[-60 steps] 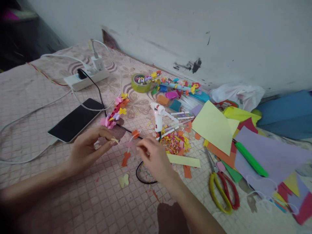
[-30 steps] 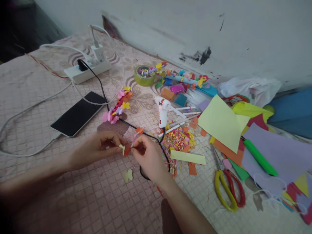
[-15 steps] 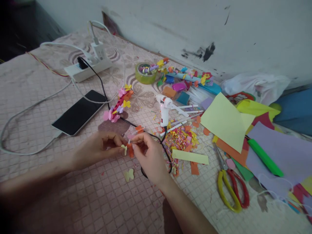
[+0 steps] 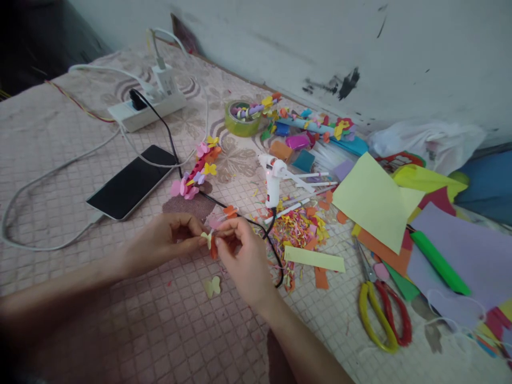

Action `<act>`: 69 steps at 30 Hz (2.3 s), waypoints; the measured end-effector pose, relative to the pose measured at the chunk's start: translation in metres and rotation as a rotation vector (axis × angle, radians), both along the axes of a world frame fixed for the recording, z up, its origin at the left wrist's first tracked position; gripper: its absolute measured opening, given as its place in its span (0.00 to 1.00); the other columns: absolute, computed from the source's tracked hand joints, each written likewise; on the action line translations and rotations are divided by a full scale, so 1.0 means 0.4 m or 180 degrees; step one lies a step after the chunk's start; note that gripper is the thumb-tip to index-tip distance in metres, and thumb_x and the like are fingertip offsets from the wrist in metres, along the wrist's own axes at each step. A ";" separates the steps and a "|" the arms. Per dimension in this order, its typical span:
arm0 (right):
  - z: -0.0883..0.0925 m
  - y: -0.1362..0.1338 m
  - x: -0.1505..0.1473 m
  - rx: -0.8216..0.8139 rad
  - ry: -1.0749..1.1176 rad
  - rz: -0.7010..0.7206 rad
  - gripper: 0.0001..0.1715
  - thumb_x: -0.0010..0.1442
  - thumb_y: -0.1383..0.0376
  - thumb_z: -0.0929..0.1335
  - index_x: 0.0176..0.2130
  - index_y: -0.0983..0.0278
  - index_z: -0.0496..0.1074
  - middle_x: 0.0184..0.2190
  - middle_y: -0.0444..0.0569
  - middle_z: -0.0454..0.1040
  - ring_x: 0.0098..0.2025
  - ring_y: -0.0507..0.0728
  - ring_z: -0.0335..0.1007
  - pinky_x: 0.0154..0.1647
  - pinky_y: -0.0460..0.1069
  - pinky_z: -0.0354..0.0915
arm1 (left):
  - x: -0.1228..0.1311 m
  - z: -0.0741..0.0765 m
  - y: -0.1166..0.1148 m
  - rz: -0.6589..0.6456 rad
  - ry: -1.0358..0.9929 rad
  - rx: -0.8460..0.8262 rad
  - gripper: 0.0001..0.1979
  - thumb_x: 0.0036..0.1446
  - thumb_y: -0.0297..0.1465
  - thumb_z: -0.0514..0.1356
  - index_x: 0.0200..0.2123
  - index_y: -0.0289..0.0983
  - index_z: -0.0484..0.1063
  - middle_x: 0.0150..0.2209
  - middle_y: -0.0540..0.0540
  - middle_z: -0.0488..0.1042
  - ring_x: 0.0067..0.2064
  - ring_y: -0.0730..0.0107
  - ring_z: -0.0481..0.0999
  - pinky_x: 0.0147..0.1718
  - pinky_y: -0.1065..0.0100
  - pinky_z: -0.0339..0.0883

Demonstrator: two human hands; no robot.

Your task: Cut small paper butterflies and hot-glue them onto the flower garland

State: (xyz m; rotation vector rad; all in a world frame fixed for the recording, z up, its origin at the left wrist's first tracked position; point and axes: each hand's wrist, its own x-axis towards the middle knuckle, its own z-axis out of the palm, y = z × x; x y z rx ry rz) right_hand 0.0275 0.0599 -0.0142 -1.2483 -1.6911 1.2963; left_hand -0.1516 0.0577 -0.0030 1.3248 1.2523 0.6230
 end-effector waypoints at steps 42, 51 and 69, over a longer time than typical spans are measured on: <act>-0.014 -0.013 -0.015 0.0147 0.0028 -0.0393 0.08 0.55 0.72 0.65 0.36 0.61 0.64 0.32 0.44 0.70 0.35 0.53 0.69 0.36 0.48 0.66 | 0.008 -0.024 -0.006 0.0136 -0.0236 0.0061 0.06 0.53 0.31 0.58 0.26 0.35 0.68 0.29 0.47 0.76 0.30 0.71 0.74 0.29 0.71 0.68; -0.008 -0.015 -0.015 -0.0005 0.0239 -0.0331 0.04 0.59 0.67 0.65 0.38 0.61 0.64 0.32 0.45 0.70 0.34 0.52 0.68 0.34 0.48 0.66 | 0.014 -0.024 -0.006 0.0236 -0.0307 0.0051 0.06 0.53 0.31 0.59 0.26 0.35 0.67 0.26 0.48 0.75 0.28 0.73 0.72 0.25 0.73 0.65; -0.013 -0.014 -0.023 0.0005 0.0212 -0.0454 0.10 0.55 0.71 0.65 0.38 0.60 0.63 0.31 0.43 0.68 0.34 0.52 0.67 0.34 0.48 0.67 | 0.023 -0.025 -0.008 0.0427 -0.0744 0.0059 0.12 0.50 0.31 0.62 0.37 0.35 0.64 0.34 0.47 0.72 0.33 0.71 0.73 0.32 0.68 0.69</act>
